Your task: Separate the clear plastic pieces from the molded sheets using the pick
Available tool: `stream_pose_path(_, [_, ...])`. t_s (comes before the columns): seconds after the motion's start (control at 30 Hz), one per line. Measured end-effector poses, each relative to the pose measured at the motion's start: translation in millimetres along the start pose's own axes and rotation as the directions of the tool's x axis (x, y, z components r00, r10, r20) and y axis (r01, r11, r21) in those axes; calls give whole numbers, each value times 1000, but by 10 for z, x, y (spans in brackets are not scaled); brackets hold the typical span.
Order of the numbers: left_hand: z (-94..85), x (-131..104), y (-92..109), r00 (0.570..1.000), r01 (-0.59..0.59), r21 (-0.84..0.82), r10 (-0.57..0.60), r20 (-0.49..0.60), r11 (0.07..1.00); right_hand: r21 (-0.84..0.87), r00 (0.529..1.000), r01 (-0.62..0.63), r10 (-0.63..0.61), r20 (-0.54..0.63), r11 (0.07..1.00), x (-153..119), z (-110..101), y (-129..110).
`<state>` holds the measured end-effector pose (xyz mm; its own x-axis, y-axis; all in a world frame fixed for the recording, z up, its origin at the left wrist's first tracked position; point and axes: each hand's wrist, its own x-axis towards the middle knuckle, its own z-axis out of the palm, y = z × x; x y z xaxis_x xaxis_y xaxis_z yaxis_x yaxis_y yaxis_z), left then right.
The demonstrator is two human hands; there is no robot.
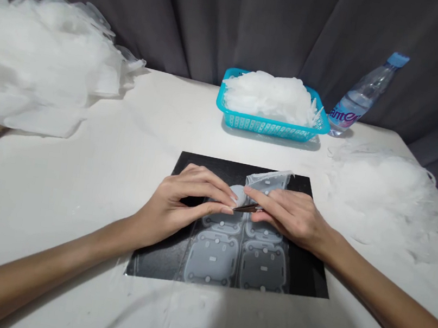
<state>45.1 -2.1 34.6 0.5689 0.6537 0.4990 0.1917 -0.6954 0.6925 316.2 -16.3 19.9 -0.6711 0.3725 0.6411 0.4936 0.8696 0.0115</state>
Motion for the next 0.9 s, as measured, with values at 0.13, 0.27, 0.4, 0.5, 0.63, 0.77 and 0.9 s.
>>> stream_pose_path(0.13, [-2,-4,6,1000,2,-9,-2,5,1000,1,1000,4,-4,3,1000,-3,1,-1])
stream_pose_path(0.27, [-2,1,7,1000,-4,-8,4,6,1000,5,1000,4,-4,1,1000,-10,4,3])
stream_pose_path(0.4, [1,9,12,1000,-6,-11,6,5,1000,10,1000,-8,8,8,1000,-19,17,8])
stream_pose_path(0.5, [2,11,14,1000,-11,-7,11,9,1000,16,1000,-15,15,10,1000,-30,24,7])
stream_pose_path(0.63, [-2,5,4,1000,-8,-4,8,10,1000,87,996,-92,93,-4,992,-26,-17,20])
stream_pose_path(0.77, [-10,-10,-9,1000,-7,8,7,17,1000,126,955,-288,295,-40,949,-10,-123,168])
stream_pose_path(0.9, [-22,-17,-13,999,-40,35,39,14,999,-42,850,-512,499,-168,858,-101,-185,531])
